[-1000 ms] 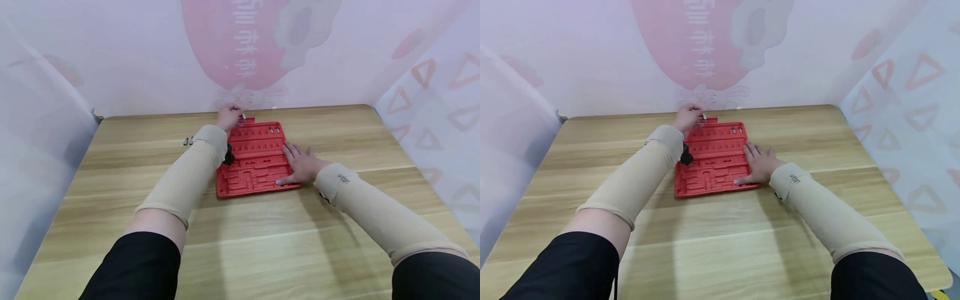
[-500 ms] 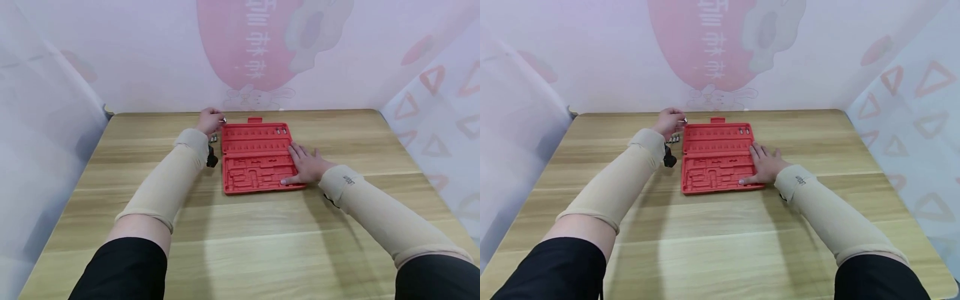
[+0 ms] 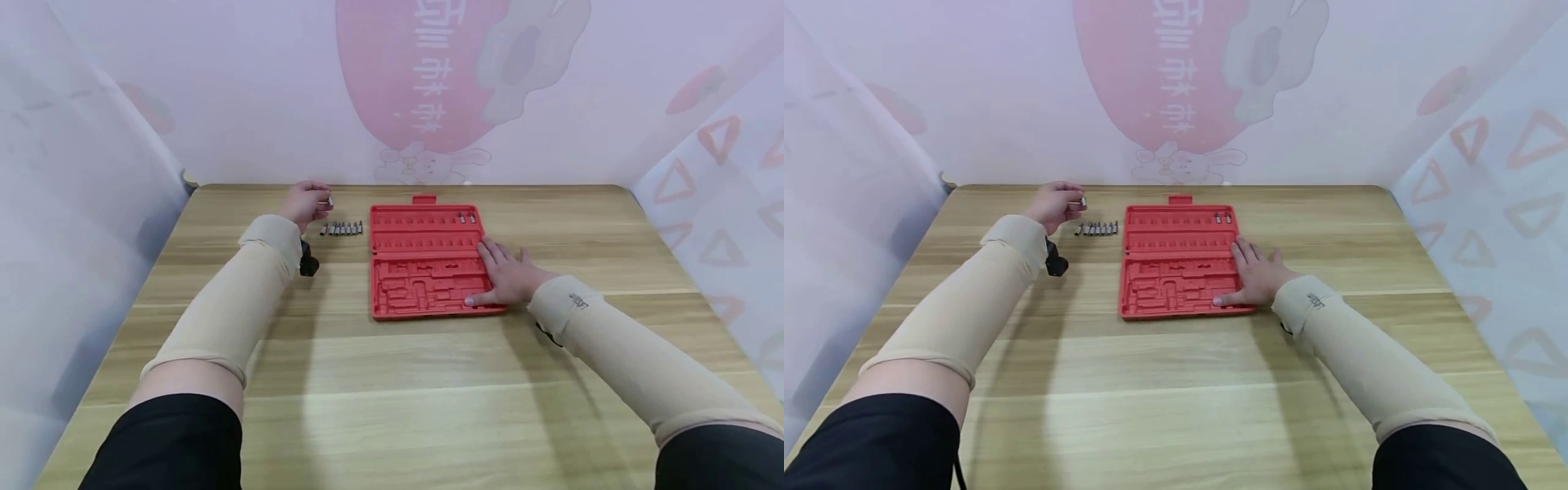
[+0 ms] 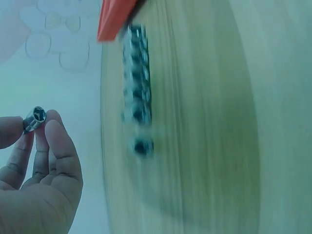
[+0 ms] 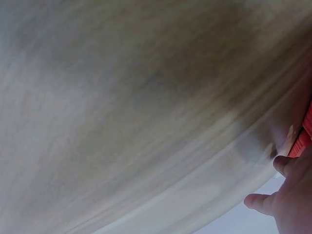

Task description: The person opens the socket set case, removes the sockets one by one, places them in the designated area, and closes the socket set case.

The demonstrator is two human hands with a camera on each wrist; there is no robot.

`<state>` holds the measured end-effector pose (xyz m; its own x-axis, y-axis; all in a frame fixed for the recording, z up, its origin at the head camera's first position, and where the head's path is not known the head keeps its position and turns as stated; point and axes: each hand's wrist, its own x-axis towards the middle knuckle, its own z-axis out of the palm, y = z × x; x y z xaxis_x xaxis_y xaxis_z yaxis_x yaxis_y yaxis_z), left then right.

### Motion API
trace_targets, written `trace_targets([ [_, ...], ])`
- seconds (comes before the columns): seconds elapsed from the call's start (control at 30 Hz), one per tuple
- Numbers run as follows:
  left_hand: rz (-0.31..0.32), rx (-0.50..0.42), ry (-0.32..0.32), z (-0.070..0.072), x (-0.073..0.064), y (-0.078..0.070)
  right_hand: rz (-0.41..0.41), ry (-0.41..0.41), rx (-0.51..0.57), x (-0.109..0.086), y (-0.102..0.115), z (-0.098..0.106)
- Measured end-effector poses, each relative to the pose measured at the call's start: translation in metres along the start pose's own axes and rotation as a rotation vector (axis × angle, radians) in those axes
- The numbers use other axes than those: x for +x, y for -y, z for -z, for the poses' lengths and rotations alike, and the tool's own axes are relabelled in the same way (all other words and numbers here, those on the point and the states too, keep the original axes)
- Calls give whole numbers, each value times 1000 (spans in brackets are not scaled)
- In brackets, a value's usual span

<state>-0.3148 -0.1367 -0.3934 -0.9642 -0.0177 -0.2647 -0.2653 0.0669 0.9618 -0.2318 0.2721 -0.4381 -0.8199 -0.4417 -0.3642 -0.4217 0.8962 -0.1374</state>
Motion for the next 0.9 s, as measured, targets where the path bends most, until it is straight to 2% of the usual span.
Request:
trace_targets([
  [0.27, 56, 75, -2, 36, 3, 12, -6, 14, -23, -2, 1, 1],
  [0.37, 87, 86, 11, 45, 2, 15, -1, 10, -19, -1, 1, 1],
  [0.47, 97, 147, 22, 50, 0, 16, -3, 14, -21, -1, 0, 0],
  [0.7, 82, 393, 56, 55, 2, 19, 2, 8, 1, 0, -2, 1],
  [0.9, 50, 618, 59, 48, 5, 22, -3, 17, 5, 0, 2, 1],
])
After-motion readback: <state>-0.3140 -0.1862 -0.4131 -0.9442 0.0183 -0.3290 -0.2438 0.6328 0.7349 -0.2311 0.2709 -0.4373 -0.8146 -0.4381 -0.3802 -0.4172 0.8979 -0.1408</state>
